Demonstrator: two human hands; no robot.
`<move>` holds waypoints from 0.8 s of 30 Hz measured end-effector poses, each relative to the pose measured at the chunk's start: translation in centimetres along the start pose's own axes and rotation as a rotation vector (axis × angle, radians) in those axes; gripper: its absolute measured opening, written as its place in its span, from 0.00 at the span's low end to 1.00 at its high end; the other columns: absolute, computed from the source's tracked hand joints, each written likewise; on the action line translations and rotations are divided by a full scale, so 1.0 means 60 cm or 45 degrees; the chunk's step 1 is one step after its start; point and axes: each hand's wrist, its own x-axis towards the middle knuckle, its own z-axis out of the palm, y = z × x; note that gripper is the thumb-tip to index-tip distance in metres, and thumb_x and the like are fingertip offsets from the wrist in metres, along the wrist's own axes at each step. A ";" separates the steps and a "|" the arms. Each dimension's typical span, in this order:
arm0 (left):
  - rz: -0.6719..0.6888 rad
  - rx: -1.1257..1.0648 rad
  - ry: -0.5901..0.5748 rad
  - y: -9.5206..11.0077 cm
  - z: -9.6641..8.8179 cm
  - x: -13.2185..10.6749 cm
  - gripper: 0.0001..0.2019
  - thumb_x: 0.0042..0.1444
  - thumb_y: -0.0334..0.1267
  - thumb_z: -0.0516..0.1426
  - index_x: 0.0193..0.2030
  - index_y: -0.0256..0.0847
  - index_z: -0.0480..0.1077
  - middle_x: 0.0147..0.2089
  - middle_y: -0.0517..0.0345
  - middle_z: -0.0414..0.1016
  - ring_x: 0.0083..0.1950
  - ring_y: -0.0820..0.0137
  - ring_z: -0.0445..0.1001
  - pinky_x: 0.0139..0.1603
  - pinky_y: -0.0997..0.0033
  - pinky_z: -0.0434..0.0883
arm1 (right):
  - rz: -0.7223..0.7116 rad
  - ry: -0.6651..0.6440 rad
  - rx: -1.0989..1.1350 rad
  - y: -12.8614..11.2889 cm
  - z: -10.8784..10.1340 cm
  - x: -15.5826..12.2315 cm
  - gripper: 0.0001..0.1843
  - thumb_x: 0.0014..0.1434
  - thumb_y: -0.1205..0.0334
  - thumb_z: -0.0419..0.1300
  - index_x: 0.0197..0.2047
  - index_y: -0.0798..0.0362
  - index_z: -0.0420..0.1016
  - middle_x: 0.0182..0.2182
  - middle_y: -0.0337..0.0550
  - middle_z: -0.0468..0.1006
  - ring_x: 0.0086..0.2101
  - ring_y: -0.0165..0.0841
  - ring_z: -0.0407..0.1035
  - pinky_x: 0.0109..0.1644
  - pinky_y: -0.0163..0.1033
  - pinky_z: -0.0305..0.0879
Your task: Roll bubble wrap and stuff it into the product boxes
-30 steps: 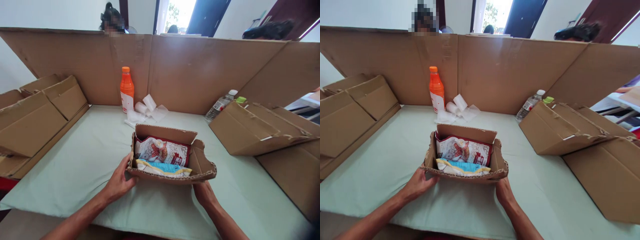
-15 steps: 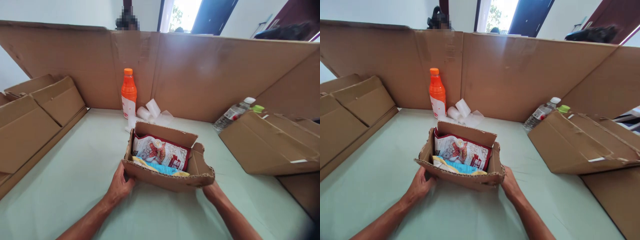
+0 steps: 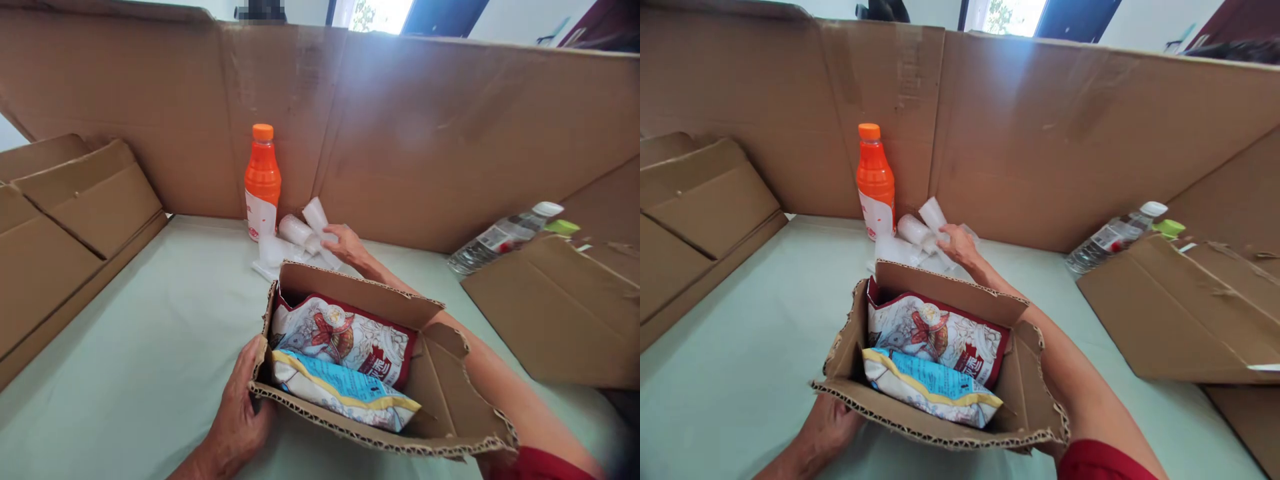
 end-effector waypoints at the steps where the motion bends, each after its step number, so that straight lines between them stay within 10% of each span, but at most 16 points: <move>1: 0.001 -0.017 -0.006 0.003 -0.001 0.002 0.40 0.55 0.36 0.58 0.75 0.48 0.53 0.73 0.46 0.60 0.73 0.47 0.60 0.72 0.40 0.61 | 0.051 0.017 0.038 0.004 -0.011 -0.003 0.13 0.57 0.53 0.64 0.41 0.52 0.81 0.44 0.39 0.82 0.49 0.42 0.75 0.58 0.54 0.68; 5: -0.032 -0.067 0.008 0.030 -0.010 0.017 0.38 0.52 0.32 0.57 0.72 0.42 0.57 0.69 0.43 0.65 0.72 0.48 0.61 0.72 0.41 0.61 | 0.262 0.178 0.128 0.025 -0.102 -0.075 0.19 0.56 0.47 0.63 0.45 0.50 0.76 0.45 0.45 0.81 0.44 0.40 0.76 0.53 0.48 0.73; 11: -0.045 -0.123 0.065 0.068 -0.025 0.029 0.21 0.49 0.38 0.57 0.52 0.39 0.69 0.50 0.46 0.75 0.55 0.51 0.75 0.58 0.49 0.73 | 0.619 0.321 0.147 0.049 -0.248 -0.312 0.20 0.50 0.42 0.63 0.35 0.51 0.72 0.28 0.44 0.79 0.26 0.35 0.73 0.27 0.40 0.70; 16: -0.047 -0.072 0.073 0.073 -0.030 0.029 0.21 0.48 0.42 0.59 0.49 0.40 0.67 0.45 0.52 0.74 0.51 0.55 0.74 0.54 0.55 0.73 | 0.784 0.482 -0.043 0.042 -0.334 -0.459 0.19 0.46 0.47 0.65 0.35 0.54 0.75 0.27 0.43 0.78 0.29 0.35 0.71 0.28 0.38 0.66; 20: -0.048 -0.030 0.092 0.068 -0.033 0.026 0.23 0.48 0.44 0.60 0.51 0.39 0.67 0.47 0.52 0.73 0.48 0.57 0.72 0.48 0.60 0.72 | 0.755 0.402 -0.066 -0.008 -0.342 -0.512 0.20 0.49 0.48 0.65 0.40 0.54 0.79 0.32 0.44 0.80 0.33 0.36 0.73 0.37 0.41 0.68; 24: -0.058 0.020 0.087 0.074 -0.034 0.023 0.19 0.48 0.45 0.61 0.47 0.40 0.67 0.39 0.56 0.71 0.38 0.63 0.70 0.36 0.66 0.69 | 0.530 -0.030 0.038 -0.074 -0.268 -0.526 0.20 0.55 0.52 0.63 0.49 0.51 0.78 0.43 0.47 0.82 0.40 0.37 0.76 0.43 0.43 0.71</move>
